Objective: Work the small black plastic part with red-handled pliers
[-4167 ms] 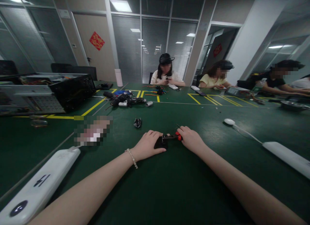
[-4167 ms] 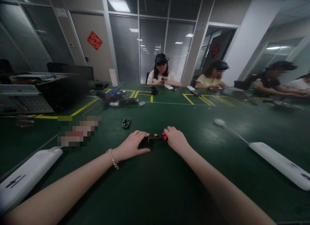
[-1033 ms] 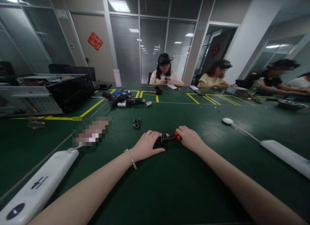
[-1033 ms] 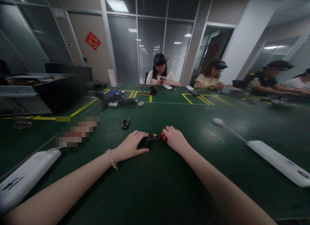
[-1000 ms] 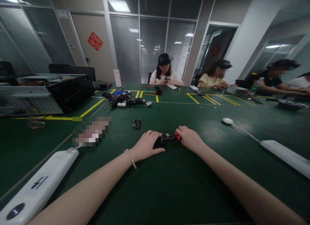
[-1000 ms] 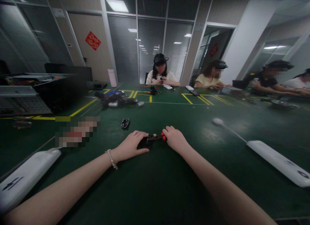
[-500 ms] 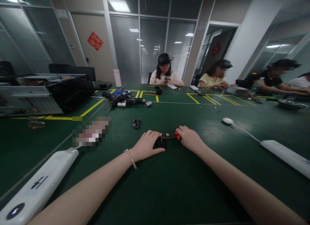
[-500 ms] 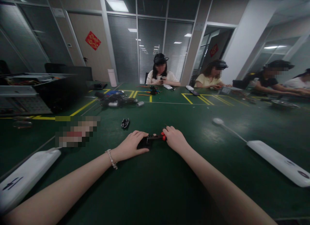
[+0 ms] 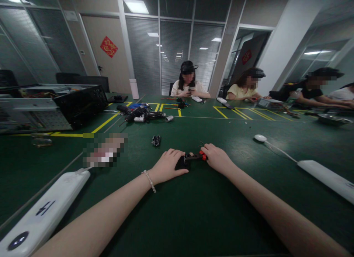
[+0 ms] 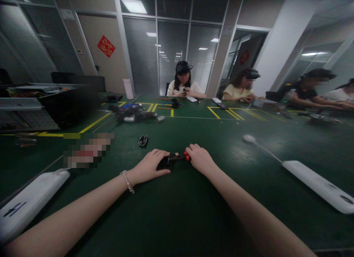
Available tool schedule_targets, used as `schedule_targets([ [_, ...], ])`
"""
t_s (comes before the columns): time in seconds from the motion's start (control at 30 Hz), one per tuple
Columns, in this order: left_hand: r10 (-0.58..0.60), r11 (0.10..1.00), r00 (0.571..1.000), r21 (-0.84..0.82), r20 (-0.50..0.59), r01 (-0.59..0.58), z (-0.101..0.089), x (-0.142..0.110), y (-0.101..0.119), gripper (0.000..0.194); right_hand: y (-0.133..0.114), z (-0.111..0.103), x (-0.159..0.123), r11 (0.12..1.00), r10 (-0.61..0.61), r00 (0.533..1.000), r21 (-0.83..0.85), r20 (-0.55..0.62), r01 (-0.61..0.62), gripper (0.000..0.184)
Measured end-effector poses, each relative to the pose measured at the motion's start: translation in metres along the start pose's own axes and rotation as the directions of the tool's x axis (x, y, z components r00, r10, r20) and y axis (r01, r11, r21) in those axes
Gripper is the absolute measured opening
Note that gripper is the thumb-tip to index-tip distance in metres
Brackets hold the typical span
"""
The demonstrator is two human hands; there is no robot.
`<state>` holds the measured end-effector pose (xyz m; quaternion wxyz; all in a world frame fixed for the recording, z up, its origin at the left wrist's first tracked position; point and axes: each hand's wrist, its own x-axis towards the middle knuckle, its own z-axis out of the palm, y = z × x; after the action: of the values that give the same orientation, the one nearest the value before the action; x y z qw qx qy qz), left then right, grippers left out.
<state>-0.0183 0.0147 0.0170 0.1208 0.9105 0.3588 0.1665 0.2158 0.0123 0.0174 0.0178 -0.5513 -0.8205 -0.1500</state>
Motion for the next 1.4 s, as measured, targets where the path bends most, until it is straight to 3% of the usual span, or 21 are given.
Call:
schedule_targets([
  [0.43,-0.002,1.0,1.0,0.004,0.005,0.002,0.0017,0.0006,-0.0009,0.056,-0.0022,-0.0004,-0.0001,1.0,0.009,1.0,-0.018,-0.006,-0.009,0.031],
  [1.4,0.004,1.0,1.0,-0.025,-0.007,-0.004,0.0006,-0.001,-0.0006,0.054,-0.001,0.0036,-0.0003,0.999,0.036,0.999,-0.004,-0.014,-0.036,0.036],
])
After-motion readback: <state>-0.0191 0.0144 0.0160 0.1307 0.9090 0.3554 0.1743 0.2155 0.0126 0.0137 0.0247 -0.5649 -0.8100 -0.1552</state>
